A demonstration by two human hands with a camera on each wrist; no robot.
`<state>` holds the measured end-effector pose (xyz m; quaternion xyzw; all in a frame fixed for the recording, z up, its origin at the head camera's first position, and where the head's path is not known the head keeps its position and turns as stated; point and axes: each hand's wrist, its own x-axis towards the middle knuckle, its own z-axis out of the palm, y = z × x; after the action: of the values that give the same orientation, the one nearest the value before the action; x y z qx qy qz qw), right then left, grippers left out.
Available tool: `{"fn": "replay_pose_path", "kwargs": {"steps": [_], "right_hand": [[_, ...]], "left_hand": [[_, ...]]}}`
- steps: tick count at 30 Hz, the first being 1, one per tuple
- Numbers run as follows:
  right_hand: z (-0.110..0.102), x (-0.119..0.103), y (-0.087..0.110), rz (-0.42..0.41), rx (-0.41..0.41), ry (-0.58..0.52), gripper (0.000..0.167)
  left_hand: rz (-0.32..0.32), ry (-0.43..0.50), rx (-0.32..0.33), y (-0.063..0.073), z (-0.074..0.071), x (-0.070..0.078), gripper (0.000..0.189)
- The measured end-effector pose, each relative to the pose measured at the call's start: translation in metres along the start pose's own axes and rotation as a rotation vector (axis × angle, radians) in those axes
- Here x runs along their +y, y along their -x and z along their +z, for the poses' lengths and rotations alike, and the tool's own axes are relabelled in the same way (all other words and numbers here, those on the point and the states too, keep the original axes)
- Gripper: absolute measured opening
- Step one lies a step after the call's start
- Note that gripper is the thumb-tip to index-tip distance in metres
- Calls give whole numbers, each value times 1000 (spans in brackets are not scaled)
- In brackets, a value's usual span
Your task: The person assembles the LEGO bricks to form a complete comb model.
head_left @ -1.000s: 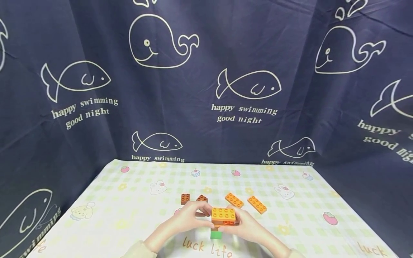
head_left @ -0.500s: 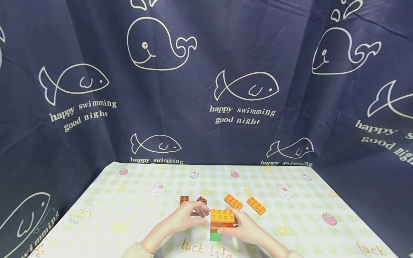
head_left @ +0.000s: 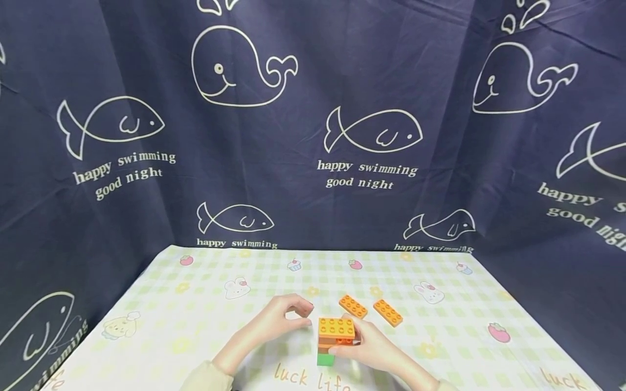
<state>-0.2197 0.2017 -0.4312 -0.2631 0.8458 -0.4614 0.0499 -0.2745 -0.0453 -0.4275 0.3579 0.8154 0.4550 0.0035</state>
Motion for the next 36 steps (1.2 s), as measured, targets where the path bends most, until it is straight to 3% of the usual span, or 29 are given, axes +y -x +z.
{"fn": "replay_pose_path", "kwargs": {"steps": [15, 24, 32, 36], "right_hand": [[1, 2, -1, -7, 5, 13, 30], [2, 3, -2, -27, -23, -65, 32], [2, 1, -1, -37, -32, -92, 29], [1, -1, 0, -31, -24, -76, 29]], "left_hand": [[43, -138, 40, -20, -5, -4, 31], [26, -192, 8, -26, -4, -14, 29], [-4, -230, -27, -30, -3, -21, 32], [12, -267, -41, -32, -1, -25, 31]]}}
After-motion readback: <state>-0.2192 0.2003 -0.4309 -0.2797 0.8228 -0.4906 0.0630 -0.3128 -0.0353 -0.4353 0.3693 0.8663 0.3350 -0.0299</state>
